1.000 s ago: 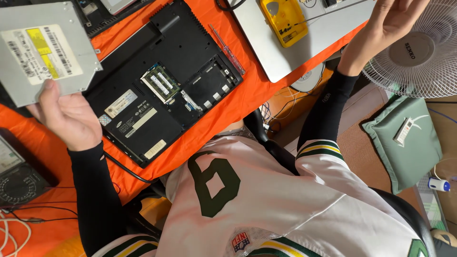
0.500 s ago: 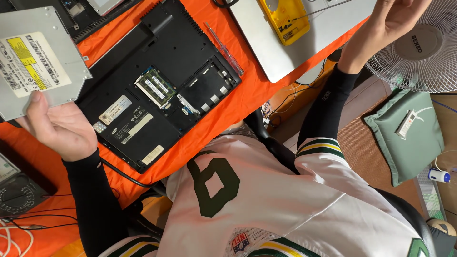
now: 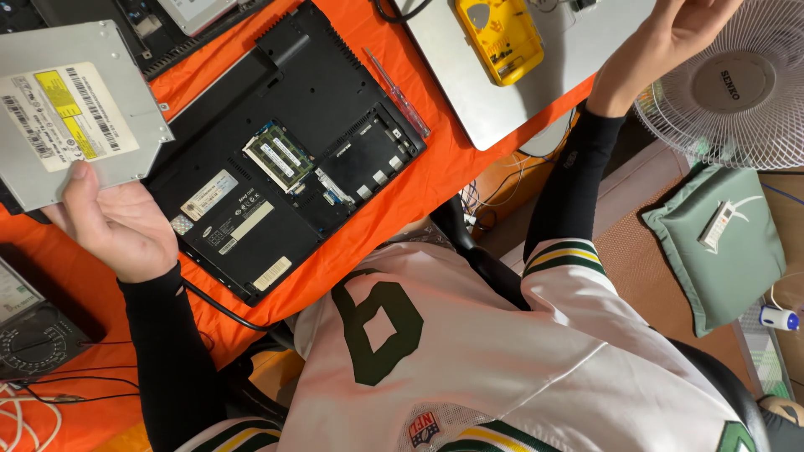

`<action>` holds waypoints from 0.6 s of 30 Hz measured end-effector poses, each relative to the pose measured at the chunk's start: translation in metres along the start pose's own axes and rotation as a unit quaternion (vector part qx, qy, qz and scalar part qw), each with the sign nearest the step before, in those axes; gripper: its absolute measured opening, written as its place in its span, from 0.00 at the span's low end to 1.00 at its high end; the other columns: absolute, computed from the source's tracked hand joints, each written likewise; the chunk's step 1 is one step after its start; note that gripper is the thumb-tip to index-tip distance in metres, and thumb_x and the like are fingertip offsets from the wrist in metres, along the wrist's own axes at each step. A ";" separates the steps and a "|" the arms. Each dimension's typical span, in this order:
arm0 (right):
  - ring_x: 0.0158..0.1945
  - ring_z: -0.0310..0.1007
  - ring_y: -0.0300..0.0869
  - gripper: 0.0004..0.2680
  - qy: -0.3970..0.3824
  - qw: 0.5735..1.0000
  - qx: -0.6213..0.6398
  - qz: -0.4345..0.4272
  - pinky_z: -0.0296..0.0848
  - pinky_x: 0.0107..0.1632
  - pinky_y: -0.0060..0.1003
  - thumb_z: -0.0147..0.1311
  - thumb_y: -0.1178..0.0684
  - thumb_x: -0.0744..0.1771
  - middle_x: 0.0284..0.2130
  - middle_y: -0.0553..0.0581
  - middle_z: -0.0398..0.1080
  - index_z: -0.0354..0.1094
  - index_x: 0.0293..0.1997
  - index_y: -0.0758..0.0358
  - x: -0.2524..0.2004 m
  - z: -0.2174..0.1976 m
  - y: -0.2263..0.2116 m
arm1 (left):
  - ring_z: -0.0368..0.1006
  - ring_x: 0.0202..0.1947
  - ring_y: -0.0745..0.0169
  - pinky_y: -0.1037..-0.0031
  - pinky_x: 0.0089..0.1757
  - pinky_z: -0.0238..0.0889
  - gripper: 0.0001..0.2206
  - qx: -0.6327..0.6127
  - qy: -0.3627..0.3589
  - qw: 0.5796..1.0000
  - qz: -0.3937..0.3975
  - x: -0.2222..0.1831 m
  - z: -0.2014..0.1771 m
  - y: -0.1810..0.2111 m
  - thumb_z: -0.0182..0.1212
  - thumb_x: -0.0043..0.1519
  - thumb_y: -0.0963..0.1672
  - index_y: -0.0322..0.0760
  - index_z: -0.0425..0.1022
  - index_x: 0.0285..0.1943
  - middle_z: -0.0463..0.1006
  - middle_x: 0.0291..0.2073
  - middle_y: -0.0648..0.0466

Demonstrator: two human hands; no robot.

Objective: Repairing a laptop by removing and inspecting the internal optical drive and applying heat from a hair dryer.

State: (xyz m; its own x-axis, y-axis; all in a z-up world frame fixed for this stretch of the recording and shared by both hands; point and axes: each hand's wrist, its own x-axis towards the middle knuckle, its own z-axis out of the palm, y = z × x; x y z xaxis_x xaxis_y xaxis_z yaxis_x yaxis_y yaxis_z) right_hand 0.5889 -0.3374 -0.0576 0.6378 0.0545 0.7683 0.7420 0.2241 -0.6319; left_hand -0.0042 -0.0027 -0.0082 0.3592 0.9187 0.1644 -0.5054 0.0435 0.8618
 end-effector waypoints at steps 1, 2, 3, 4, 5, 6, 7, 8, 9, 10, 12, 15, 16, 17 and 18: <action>0.44 0.69 0.43 0.13 -0.005 1.000 0.013 -0.002 0.73 0.53 0.41 0.55 0.65 0.74 0.46 0.59 0.70 0.61 0.68 0.66 0.001 0.003 0.000 | 0.59 0.71 0.57 0.65 0.70 0.54 0.22 -0.005 0.003 1.000 -0.003 0.000 -0.002 -0.001 0.53 0.74 0.40 0.34 0.56 0.78 0.63 0.73 0.46; 0.42 0.67 0.42 0.14 -0.011 1.000 0.023 -0.001 0.73 0.51 0.41 0.55 0.64 0.75 0.44 0.58 0.70 0.60 0.69 0.65 -0.001 0.003 -0.003 | 0.59 0.72 0.57 0.64 0.71 0.54 0.22 -0.009 0.006 1.000 -0.008 -0.001 -0.005 -0.002 0.53 0.75 0.40 0.34 0.55 0.78 0.62 0.73 0.46; 0.42 0.67 0.42 0.14 -0.012 1.000 0.023 0.000 0.73 0.51 0.41 0.55 0.64 0.75 0.44 0.58 0.70 0.60 0.69 0.65 -0.001 0.001 0.000 | 0.59 0.72 0.57 0.64 0.71 0.54 0.22 -0.008 0.008 1.000 -0.009 -0.002 -0.005 -0.001 0.53 0.75 0.40 0.34 0.55 0.78 0.62 0.73 0.46; 0.42 0.67 0.42 0.14 -0.011 1.000 0.026 0.001 0.72 0.52 0.42 0.55 0.64 0.75 0.44 0.58 0.70 0.60 0.70 0.64 -0.001 -0.001 0.002 | 0.59 0.72 0.57 0.64 0.71 0.54 0.23 -0.008 0.006 1.000 -0.011 -0.001 -0.004 -0.001 0.53 0.75 0.40 0.34 0.54 0.78 0.62 0.72 0.46; 0.43 0.67 0.42 0.15 -0.010 1.000 0.029 0.001 0.72 0.52 0.42 0.56 0.64 0.75 0.44 0.59 0.70 0.59 0.71 0.63 -0.001 -0.003 0.005 | 0.59 0.73 0.56 0.64 0.71 0.54 0.23 -0.007 0.005 1.000 -0.014 -0.001 -0.003 0.000 0.53 0.75 0.40 0.34 0.54 0.79 0.61 0.72 0.46; 0.43 0.67 0.42 0.15 -0.009 1.000 0.028 0.001 0.72 0.52 0.42 0.56 0.64 0.75 0.44 0.59 0.70 0.59 0.71 0.63 -0.001 0.000 -0.001 | 0.59 0.73 0.56 0.64 0.71 0.54 0.23 -0.007 0.005 1.000 -0.014 -0.001 -0.003 0.000 0.53 0.75 0.40 0.34 0.54 0.79 0.61 0.72 0.46; 0.43 0.67 0.42 0.15 -0.011 1.000 0.012 -0.006 0.72 0.52 0.42 0.55 0.64 0.74 0.45 0.58 0.70 0.58 0.70 0.63 0.000 0.003 -0.006 | 0.58 0.73 0.56 0.64 0.71 0.53 0.23 -0.005 0.003 1.000 -0.017 -0.001 -0.003 0.001 0.53 0.75 0.40 0.34 0.53 0.79 0.61 0.72 0.46; 0.44 0.67 0.43 0.15 -0.014 1.000 -0.003 -0.013 0.72 0.52 0.42 0.55 0.63 0.74 0.45 0.58 0.70 0.58 0.70 0.63 0.001 0.007 -0.011 | 0.58 0.73 0.56 0.65 0.71 0.53 0.24 -0.002 0.001 1.000 -0.018 -0.001 -0.003 0.001 0.53 0.75 0.41 0.34 0.53 0.79 0.61 0.73 0.45; 0.44 0.67 0.43 0.15 -0.014 1.000 -0.002 -0.013 0.72 0.52 0.42 0.55 0.63 0.74 0.45 0.58 0.70 0.58 0.70 0.63 0.002 0.005 -0.008 | 0.58 0.73 0.56 0.65 0.71 0.53 0.24 -0.002 0.001 1.000 -0.017 -0.001 -0.003 0.001 0.53 0.75 0.41 0.34 0.53 0.79 0.61 0.73 0.45; 0.45 0.68 0.44 0.16 -0.009 1.000 -0.006 -0.011 0.73 0.53 0.43 0.55 0.63 0.74 0.46 0.59 0.70 0.56 0.70 0.62 0.002 0.003 -0.005 | 0.58 0.73 0.56 0.64 0.71 0.53 0.24 -0.002 0.000 1.000 -0.016 -0.001 -0.003 0.001 0.53 0.75 0.41 0.34 0.53 0.79 0.61 0.74 0.45; 0.47 0.68 0.45 0.17 -0.005 1.000 -0.010 -0.009 0.73 0.55 0.44 0.55 0.63 0.74 0.48 0.61 0.70 0.55 0.71 0.61 0.005 0.002 -0.007 | 0.58 0.74 0.56 0.64 0.72 0.53 0.24 -0.002 0.000 1.000 -0.016 0.000 -0.001 0.000 0.53 0.75 0.41 0.34 0.53 0.79 0.61 0.74 0.45; 0.46 0.69 0.45 0.16 -0.007 1.000 -0.002 -0.009 0.74 0.54 0.45 0.54 0.62 0.73 0.49 0.62 0.72 0.55 0.70 0.62 0.013 -0.001 -0.015 | 0.59 0.75 0.55 0.63 0.72 0.53 0.24 0.005 -0.007 1.000 0.007 0.003 -0.003 -0.009 0.54 0.73 0.41 0.36 0.55 0.78 0.63 0.74 0.45; 0.44 0.67 0.42 0.12 -0.004 1.000 0.001 -0.009 0.73 0.52 0.44 0.54 0.62 0.74 0.46 0.60 0.70 0.58 0.66 0.66 0.015 -0.005 -0.012 | 0.61 0.73 0.53 0.62 0.71 0.54 0.24 -0.026 0.012 1.000 -0.004 0.001 -0.010 -0.012 0.57 0.74 0.40 0.34 0.57 0.78 0.64 0.74 0.44; 0.42 0.65 0.40 0.08 0.000 1.000 0.004 -0.008 0.73 0.49 0.43 0.53 0.63 0.74 0.43 0.58 0.69 0.62 0.61 0.70 0.016 -0.007 -0.010 | 0.62 0.71 0.51 0.62 0.70 0.55 0.23 -0.057 0.031 0.998 -0.015 -0.001 -0.018 -0.015 0.60 0.74 0.39 0.33 0.59 0.78 0.65 0.73 0.42; 0.42 0.65 0.40 0.08 -0.006 1.000 0.024 0.001 0.73 0.49 0.43 0.53 0.63 0.74 0.43 0.58 0.69 0.62 0.61 0.70 0.009 -0.014 -0.004 | 0.62 0.71 0.51 0.62 0.70 0.55 0.23 -0.044 0.046 0.998 -0.002 0.004 -0.016 -0.022 0.60 0.74 0.39 0.33 0.59 0.78 0.65 0.73 0.42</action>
State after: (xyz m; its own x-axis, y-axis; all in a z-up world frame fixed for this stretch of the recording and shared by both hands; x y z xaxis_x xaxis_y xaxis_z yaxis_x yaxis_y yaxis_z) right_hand 0.5940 -0.3513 -0.0496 0.6364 0.0666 0.7685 0.7296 0.2713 -0.6277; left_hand -0.0042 0.0060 -0.0346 0.2902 0.9502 0.1132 -0.5726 0.0777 0.8161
